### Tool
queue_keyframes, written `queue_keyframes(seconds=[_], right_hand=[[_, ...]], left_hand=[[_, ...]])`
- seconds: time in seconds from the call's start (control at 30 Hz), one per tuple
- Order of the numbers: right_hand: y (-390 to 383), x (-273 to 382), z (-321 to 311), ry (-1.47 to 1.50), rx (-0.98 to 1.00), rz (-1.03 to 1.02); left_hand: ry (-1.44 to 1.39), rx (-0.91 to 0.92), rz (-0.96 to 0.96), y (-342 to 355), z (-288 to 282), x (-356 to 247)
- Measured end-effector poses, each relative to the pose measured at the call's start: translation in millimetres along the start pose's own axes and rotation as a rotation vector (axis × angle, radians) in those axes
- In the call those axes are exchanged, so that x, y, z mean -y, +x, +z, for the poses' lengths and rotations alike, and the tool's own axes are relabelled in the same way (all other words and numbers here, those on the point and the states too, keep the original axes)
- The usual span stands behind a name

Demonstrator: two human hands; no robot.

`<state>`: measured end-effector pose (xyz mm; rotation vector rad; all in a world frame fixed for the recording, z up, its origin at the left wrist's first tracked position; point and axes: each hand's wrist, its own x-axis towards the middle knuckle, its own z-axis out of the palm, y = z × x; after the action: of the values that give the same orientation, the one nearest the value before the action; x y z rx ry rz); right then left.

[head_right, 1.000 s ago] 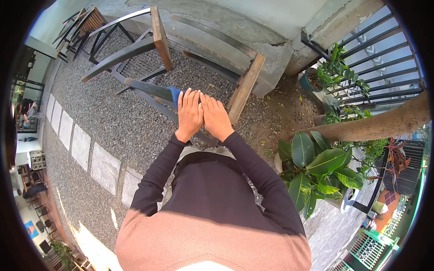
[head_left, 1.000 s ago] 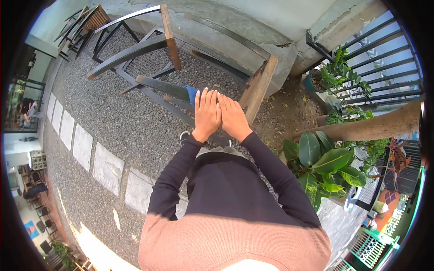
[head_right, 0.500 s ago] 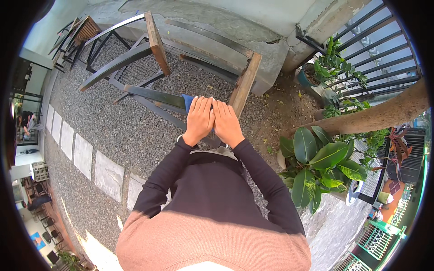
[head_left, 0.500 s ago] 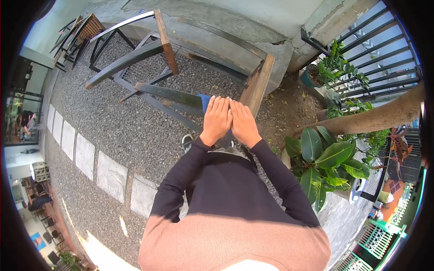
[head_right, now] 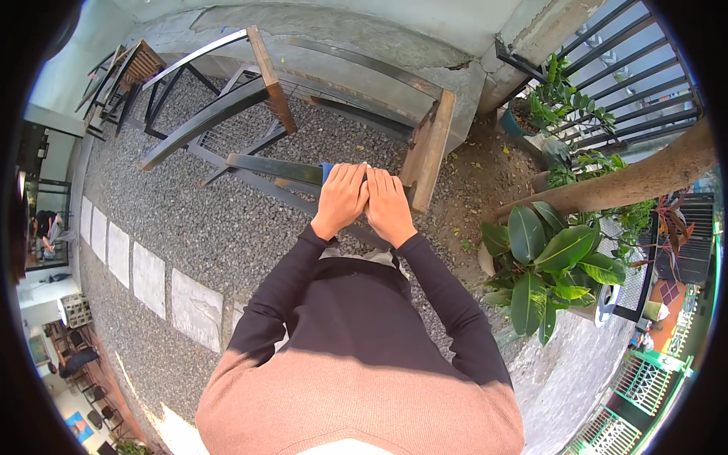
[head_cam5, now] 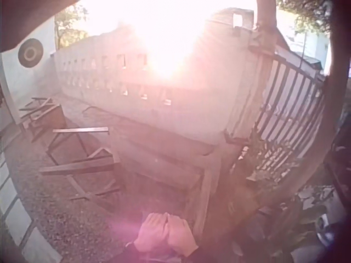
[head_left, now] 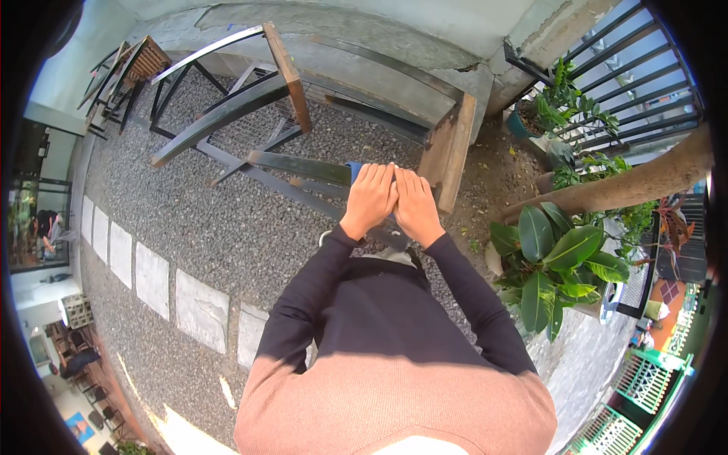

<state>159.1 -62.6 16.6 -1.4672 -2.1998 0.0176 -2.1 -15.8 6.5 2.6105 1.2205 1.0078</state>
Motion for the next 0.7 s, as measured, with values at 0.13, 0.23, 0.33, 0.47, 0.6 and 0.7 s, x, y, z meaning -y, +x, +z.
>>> queue_keyframes(seconds=[0.13, 0.23, 0.33, 0.47, 0.6, 0.7], right_hand=[[14.9, 16.3, 16.2, -0.02, 0.005, -0.001], [25.5, 28.7, 28.3, -0.053, -0.017, -0.01], [37.5, 42.3, 37.3, -0.058, -0.018, -0.019], [52.5, 59.7, 53.0, -0.066, -0.013, -0.019], [69.7, 76.4, 61.7, -0.049, -0.014, -0.028], [79.5, 87.5, 69.3, -0.05, -0.017, -0.016]], left_hand=[[0.022, 0.008, 0.011, -4.4, -14.7, 23.2], [0.03, 0.006, 0.021, -8.8, -23.9, 41.6], [0.025, 0.002, 0.017, -13.4, -34.0, 58.7], [0.032, 0.002, 0.008, -19.4, -49.0, 82.0], [0.012, -0.021, 0.007, -22.4, -60.6, 102.4], [0.016, 0.01, -0.002, -25.4, -71.2, 116.4]])
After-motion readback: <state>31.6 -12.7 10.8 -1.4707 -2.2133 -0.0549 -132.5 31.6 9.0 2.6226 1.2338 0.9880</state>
